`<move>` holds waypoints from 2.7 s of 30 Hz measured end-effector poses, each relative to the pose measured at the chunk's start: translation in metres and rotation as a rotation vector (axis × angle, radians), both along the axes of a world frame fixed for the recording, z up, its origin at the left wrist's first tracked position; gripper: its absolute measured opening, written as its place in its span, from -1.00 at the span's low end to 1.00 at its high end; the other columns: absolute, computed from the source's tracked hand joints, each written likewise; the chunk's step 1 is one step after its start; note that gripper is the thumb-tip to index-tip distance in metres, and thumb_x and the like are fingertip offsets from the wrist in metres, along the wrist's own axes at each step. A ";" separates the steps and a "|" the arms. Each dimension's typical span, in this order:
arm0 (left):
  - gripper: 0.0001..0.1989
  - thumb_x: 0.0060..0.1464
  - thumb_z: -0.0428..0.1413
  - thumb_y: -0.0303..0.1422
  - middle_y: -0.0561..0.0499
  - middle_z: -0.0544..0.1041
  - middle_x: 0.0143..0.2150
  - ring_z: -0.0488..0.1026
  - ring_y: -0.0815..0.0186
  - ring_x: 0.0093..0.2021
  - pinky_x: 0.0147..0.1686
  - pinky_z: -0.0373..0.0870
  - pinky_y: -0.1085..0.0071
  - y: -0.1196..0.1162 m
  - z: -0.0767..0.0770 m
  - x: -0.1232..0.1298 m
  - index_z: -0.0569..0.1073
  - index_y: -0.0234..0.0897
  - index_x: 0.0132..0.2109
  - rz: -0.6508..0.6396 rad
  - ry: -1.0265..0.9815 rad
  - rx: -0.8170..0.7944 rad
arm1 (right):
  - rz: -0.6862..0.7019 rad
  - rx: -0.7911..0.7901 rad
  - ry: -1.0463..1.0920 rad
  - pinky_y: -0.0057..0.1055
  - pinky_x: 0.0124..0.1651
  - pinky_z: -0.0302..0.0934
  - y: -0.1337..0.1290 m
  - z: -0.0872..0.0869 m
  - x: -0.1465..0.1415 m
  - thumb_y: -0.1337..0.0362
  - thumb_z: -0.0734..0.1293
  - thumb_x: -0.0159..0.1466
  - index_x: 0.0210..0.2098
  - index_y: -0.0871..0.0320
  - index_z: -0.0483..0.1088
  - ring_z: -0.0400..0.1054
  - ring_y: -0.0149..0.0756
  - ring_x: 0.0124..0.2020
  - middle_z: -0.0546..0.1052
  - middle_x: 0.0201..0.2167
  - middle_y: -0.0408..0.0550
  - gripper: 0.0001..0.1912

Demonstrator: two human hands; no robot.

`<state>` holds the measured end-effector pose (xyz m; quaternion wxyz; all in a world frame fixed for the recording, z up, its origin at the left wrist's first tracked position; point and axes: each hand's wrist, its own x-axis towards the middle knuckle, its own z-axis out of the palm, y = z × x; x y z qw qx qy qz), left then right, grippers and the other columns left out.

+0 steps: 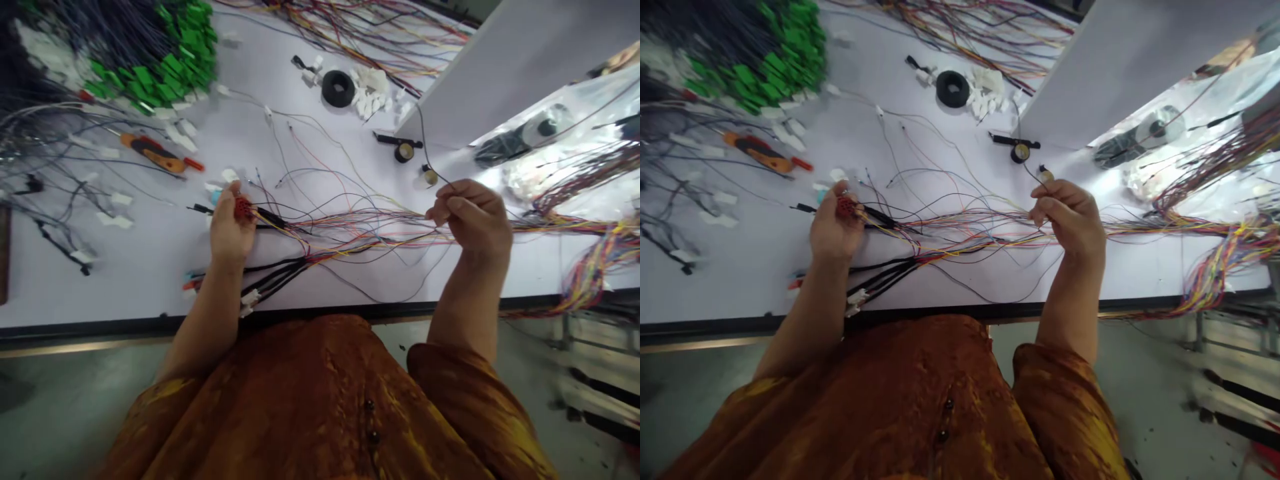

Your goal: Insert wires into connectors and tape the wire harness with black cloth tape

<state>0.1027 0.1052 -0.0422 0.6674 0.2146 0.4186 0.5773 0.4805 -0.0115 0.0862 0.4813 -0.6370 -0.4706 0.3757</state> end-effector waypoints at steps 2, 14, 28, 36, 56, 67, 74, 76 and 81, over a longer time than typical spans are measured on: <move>-0.83 0.28 0.13 -0.22 0.07 0.49 -0.39 0.36 0.47 -0.45 -0.46 0.26 0.49 -0.003 0.005 0.001 0.58 -0.15 -0.18 -0.008 0.049 0.052 | 0.178 -0.049 -0.013 -0.34 -0.46 0.18 0.027 0.018 -0.024 0.15 0.45 0.17 -0.21 0.08 0.56 0.22 -0.45 -0.63 0.39 -0.63 -0.22 -0.78; -0.55 0.16 0.21 0.05 0.10 0.31 -0.61 0.23 0.45 -0.59 -0.58 0.13 0.46 -0.022 0.026 0.003 0.63 -0.31 -0.19 -0.479 0.077 0.214 | 0.803 -0.250 -0.650 -0.41 -0.42 -0.09 0.039 -0.031 -0.162 0.31 0.22 0.38 -0.49 0.15 0.36 0.09 -0.48 -0.57 0.30 -0.62 -0.22 -0.70; -0.37 0.04 0.19 0.23 0.07 0.33 -0.64 0.17 0.52 -0.67 -0.66 0.03 0.52 -0.021 0.024 -0.006 0.56 -0.34 -0.42 -0.746 0.170 0.040 | 0.541 -0.330 -0.568 -0.42 -0.30 0.26 0.011 -0.042 -0.148 0.24 0.17 0.42 0.21 0.17 0.47 0.40 -0.36 -0.54 0.50 -0.60 -0.20 -0.54; -0.45 0.24 0.06 0.13 0.11 0.33 -0.63 0.16 0.52 -0.65 -0.62 0.11 0.55 -0.020 0.029 -0.003 0.47 -0.33 -0.32 -0.620 0.276 0.111 | 0.785 -0.283 -0.830 -0.36 -0.32 0.28 0.005 -0.022 -0.150 0.24 0.21 0.44 0.12 0.12 0.55 0.50 -0.26 -0.40 0.63 -0.38 -0.03 -0.62; -0.58 0.29 0.05 0.03 0.11 0.34 -0.48 0.29 0.48 -0.54 -0.56 0.20 0.54 -0.017 0.024 -0.005 0.42 -0.25 -0.29 -0.351 0.158 0.075 | 0.409 0.118 -0.137 -0.42 -0.33 0.19 0.115 -0.032 -0.257 0.28 0.22 0.40 -0.28 0.09 0.25 0.25 -0.43 -0.45 0.37 -0.46 -0.20 -0.90; -0.64 0.39 -0.02 -0.10 0.05 0.38 -0.42 0.36 0.44 -0.47 -0.51 0.32 0.52 -0.020 0.036 0.000 0.52 -0.24 -0.18 -0.184 0.074 -0.008 | 0.318 0.108 -0.263 -0.43 -0.32 0.10 0.052 -0.062 -0.247 0.23 0.31 0.37 -0.36 0.11 0.28 0.24 -0.45 -0.44 0.41 -0.45 -0.20 -0.81; -0.62 0.35 0.00 -0.03 0.05 0.38 -0.39 0.37 0.42 -0.45 -0.48 0.30 0.49 -0.022 0.030 0.000 0.52 -0.22 -0.16 -0.168 0.164 0.077 | 0.249 0.115 -0.343 -0.42 -0.33 0.07 0.049 -0.066 -0.251 0.22 0.30 0.38 -0.39 0.11 0.27 0.24 -0.45 -0.46 0.44 -0.46 -0.20 -0.79; -0.60 0.33 0.02 0.02 0.05 0.37 -0.38 0.37 0.42 -0.45 -0.48 0.29 0.48 -0.022 0.029 0.001 0.51 -0.21 -0.16 -0.164 0.196 0.092 | 0.243 0.077 -0.361 -0.42 -0.33 0.06 0.049 -0.064 -0.251 0.21 0.29 0.38 -0.40 0.11 0.27 0.24 -0.44 -0.46 0.44 -0.47 -0.20 -0.77; -0.54 0.25 0.05 0.14 0.04 0.34 -0.36 0.36 0.40 -0.43 -0.47 0.27 0.47 -0.024 0.029 0.001 0.51 -0.16 -0.15 -0.157 0.303 0.178 | 0.277 -0.064 -0.352 -0.38 -0.33 0.05 0.048 -0.060 -0.252 0.20 0.31 0.34 -0.43 0.09 0.28 0.24 -0.40 -0.47 0.45 -0.51 -0.19 -0.77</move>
